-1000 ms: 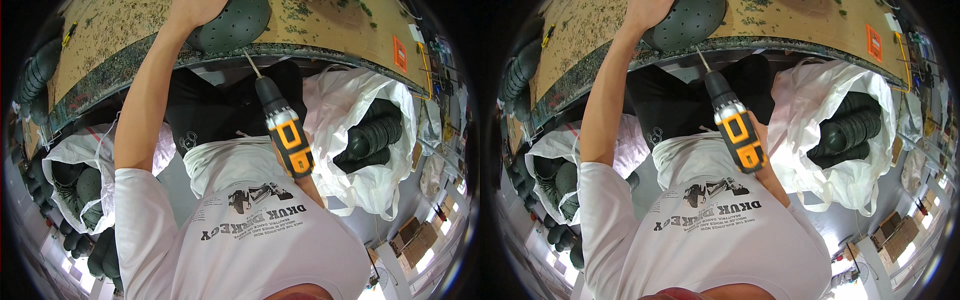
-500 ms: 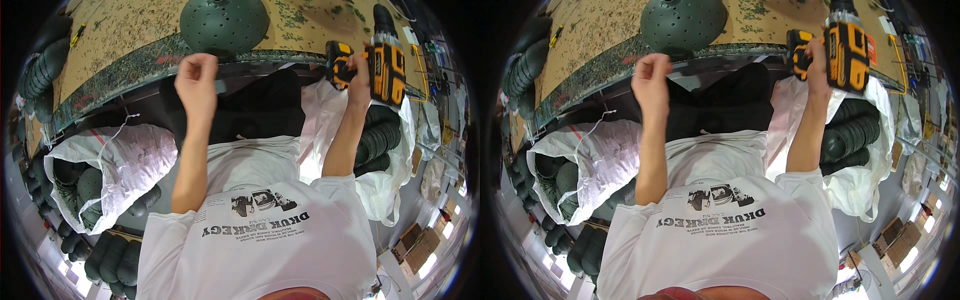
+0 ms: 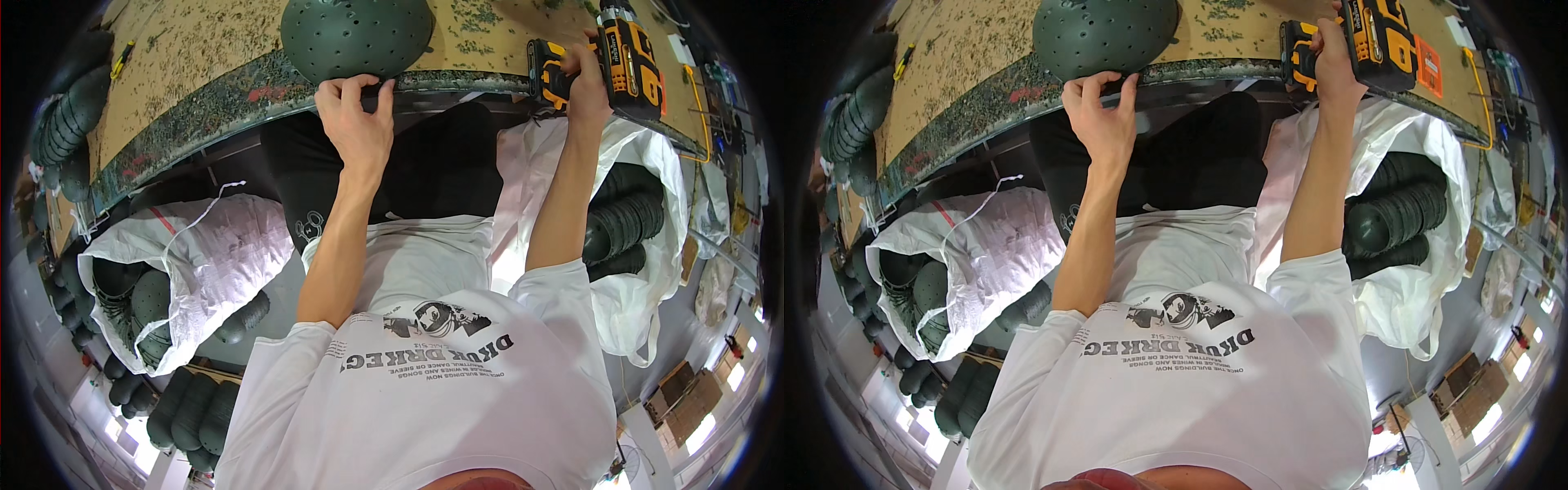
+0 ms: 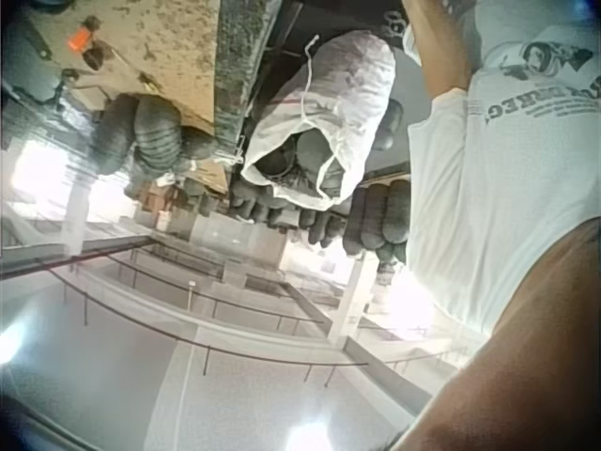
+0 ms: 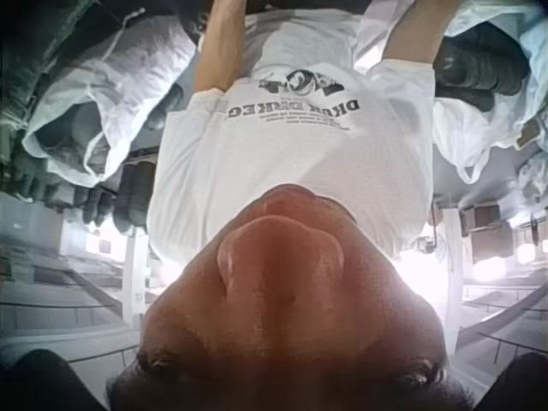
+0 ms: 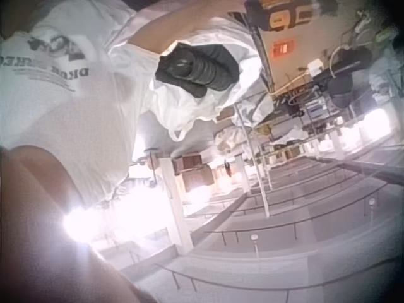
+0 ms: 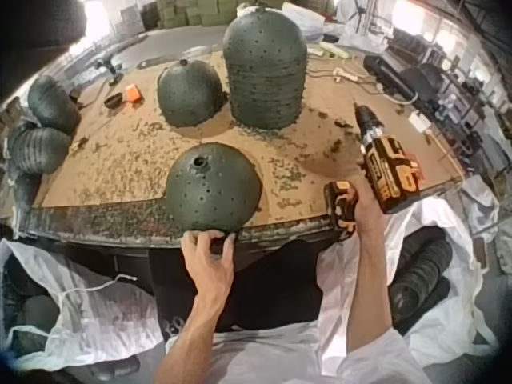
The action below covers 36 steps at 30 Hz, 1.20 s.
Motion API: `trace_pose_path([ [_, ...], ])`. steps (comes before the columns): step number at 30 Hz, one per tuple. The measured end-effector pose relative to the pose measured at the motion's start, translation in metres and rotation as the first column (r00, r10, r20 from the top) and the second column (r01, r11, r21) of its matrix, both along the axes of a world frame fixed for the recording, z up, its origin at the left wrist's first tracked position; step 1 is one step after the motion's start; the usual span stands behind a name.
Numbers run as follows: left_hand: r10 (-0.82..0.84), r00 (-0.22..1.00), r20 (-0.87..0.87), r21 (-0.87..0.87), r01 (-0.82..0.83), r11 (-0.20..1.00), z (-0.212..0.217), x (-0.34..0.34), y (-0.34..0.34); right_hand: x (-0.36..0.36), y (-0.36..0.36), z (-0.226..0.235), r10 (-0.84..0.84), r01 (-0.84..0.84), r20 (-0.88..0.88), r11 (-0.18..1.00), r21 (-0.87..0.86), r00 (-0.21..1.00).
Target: Drilling holes into green plastic semi-spherical components using a handheld power drill.
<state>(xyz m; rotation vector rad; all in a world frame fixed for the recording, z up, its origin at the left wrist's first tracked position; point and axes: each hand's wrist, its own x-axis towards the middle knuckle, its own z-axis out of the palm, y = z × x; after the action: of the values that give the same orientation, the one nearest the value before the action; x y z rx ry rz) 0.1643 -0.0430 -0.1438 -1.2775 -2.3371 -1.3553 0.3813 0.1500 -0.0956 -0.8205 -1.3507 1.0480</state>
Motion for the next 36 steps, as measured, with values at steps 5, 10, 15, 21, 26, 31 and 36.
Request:
trace_pose_path([
  [5,-0.004,1.000,-0.012,-0.007,0.004,1.000,-0.003,-0.002,-0.006,-0.011,-0.029,0.035,0.143,-0.144,-0.066,0.990,-0.008,0.988],
  [10,-0.034,0.998,-0.044,0.040,0.036,0.999,-0.003,-0.009,-0.007,-0.001,0.000,0.002,0.047,-0.047,-0.076,0.999,0.003,0.996],
  [15,-0.099,0.964,0.246,0.157,0.061,0.986,0.001,-0.033,-0.035,-0.015,-0.031,0.033,0.140,-0.143,-0.146,0.990,-0.007,0.979],
  [21,0.002,0.775,0.631,0.334,-0.275,0.902,0.016,-0.090,-0.063,0.007,0.003,-0.014,0.125,-0.116,-0.097,0.989,0.094,0.987],
  [26,-0.335,0.245,0.910,0.361,-0.068,0.930,0.055,-0.058,-0.067,0.009,0.010,-0.015,0.006,-0.005,-0.013,0.999,0.045,1.000],
  [31,-0.408,-0.077,0.910,0.395,-0.141,0.908,0.055,-0.030,-0.054,-0.001,0.001,-0.005,-0.013,0.010,0.045,0.998,0.055,0.999],
  [36,-0.401,-0.185,0.897,0.349,-0.261,0.900,0.055,-0.033,-0.044,-0.002,0.003,-0.003,0.004,-0.002,-0.029,0.999,0.054,1.000],
])
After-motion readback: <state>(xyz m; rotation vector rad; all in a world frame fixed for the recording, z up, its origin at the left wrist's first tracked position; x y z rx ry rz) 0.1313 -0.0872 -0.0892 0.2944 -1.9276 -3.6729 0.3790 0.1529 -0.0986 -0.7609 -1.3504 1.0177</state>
